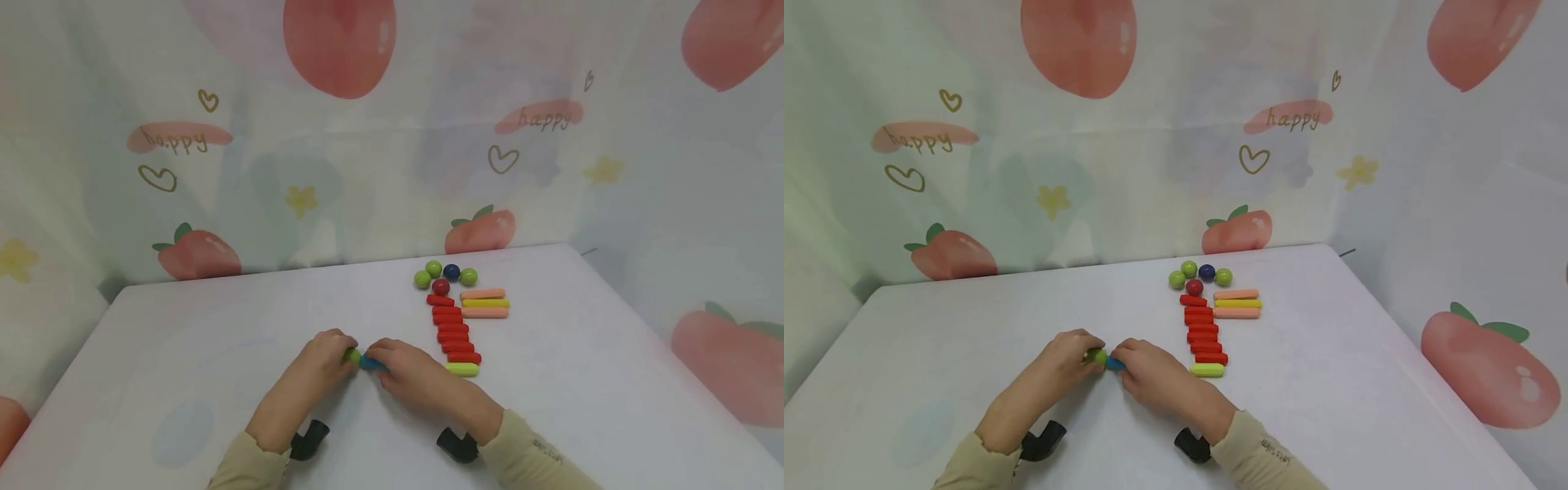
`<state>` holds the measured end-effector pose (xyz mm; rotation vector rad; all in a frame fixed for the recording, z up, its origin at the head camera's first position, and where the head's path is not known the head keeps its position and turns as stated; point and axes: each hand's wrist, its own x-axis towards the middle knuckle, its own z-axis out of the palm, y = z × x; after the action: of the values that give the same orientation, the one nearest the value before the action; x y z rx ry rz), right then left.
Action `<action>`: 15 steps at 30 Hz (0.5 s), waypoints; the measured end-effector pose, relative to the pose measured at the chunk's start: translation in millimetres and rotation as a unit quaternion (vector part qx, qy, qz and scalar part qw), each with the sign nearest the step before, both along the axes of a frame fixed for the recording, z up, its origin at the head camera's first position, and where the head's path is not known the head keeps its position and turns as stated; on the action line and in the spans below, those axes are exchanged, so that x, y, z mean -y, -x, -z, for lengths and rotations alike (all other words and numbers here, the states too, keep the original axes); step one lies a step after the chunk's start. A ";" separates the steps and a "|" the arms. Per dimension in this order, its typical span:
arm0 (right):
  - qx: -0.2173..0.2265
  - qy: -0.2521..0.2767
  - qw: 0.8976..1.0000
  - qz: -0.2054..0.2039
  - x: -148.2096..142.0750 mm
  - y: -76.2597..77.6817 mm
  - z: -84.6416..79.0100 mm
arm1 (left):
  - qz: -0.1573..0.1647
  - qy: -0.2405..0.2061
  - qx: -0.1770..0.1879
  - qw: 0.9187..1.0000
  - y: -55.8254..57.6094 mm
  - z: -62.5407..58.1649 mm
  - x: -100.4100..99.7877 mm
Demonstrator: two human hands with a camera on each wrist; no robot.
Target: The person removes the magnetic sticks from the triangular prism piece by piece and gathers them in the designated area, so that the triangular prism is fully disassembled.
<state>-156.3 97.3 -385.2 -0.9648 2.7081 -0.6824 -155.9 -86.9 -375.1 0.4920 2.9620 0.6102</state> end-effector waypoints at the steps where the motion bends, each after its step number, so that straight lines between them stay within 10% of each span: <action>1: 0.003 -0.003 1.000 0.000 0.4 -1.1 0.8 | 0.002 0.000 0.000 1.000 -0.6 0.0 0.2; 15: -0.036 -0.002 0.999 0.006 0.1 -2.0 6.3 | 0.021 -0.012 -0.015 1.000 -3.2 1.2 1.7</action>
<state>-154.3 97.2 -391.5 -0.9922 2.7790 -0.6549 -152.7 -88.6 -376.3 0.5683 2.9672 0.6402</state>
